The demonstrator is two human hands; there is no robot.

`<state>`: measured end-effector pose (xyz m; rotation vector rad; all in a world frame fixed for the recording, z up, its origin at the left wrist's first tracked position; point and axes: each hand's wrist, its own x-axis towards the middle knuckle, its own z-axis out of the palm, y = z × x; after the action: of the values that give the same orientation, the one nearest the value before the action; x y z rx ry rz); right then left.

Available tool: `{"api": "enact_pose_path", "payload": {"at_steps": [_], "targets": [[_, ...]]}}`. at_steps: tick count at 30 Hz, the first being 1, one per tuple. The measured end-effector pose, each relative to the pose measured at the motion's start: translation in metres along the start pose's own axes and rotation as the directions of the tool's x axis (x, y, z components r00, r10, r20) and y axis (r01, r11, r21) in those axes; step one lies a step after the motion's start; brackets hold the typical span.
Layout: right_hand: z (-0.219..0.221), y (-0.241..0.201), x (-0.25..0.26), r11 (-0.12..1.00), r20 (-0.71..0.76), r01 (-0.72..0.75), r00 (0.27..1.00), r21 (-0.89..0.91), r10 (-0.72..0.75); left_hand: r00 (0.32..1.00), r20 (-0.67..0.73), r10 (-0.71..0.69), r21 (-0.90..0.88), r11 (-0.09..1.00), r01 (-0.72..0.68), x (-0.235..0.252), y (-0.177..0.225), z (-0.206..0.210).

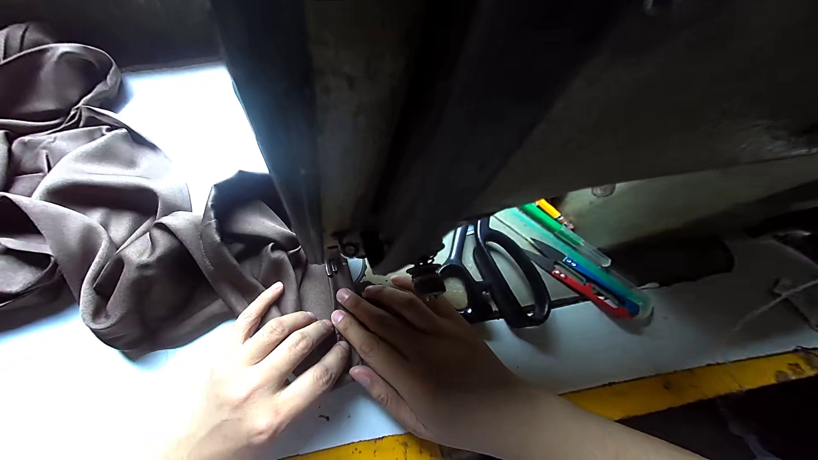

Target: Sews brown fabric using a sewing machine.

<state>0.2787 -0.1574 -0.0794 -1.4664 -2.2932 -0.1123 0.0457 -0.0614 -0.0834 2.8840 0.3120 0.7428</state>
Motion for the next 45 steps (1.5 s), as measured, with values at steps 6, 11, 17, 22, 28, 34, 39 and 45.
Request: {"api": "enact_pose_path", "payload": {"at_steps": [6, 11, 17, 22, 28, 34, 39, 45], "targets": [[-0.001, 0.003, 0.003, 1.000, 0.003, -0.020, 1.000, -0.010, 0.020, 0.999, 0.039, 0.010, -0.014, 1.000, -0.009, 0.006, -0.004, -0.003], [0.000, 0.005, 0.005, 0.999, -0.009, -0.030, 1.000, -0.023, 0.030, 0.997, 0.071, 0.008, -0.001, 1.000, -0.008, 0.008, -0.005, -0.006], [-0.004, 0.008, 0.011, 0.999, 0.049, -0.048, 0.998, -0.022, 0.049, 0.998, 0.067, 0.001, 0.021, 1.000, -0.003, 0.012, -0.011, -0.006], [-0.005, 0.012, 0.012, 0.998, 0.085, -0.055, 0.995, -0.031, 0.058, 0.997, 0.077, -0.012, 0.013, 1.000, 0.011, 0.016, -0.015, -0.006], [-0.004, 0.016, 0.014, 0.998, 0.103, -0.050, 0.993, -0.046, 0.054, 0.996, 0.089, -0.022, 0.016, 1.000, 0.021, 0.020, -0.017, -0.007], [-0.003, 0.022, 0.013, 1.000, 0.049, -0.030, 0.998, -0.005, 0.030, 0.997, 0.071, -0.035, 0.028, 0.999, 0.033, 0.020, -0.018, -0.004], [-0.004, 0.021, 0.011, 1.000, 0.001, 0.001, 1.000, -0.009, -0.001, 0.996, 0.079, -0.042, 0.032, 0.999, 0.040, 0.016, -0.012, -0.002], [-0.006, 0.024, 0.011, 0.999, 0.012, 0.026, 1.000, 0.024, -0.026, 0.986, 0.152, -0.061, 0.010, 0.998, 0.060, 0.013, -0.010, -0.007]]}}
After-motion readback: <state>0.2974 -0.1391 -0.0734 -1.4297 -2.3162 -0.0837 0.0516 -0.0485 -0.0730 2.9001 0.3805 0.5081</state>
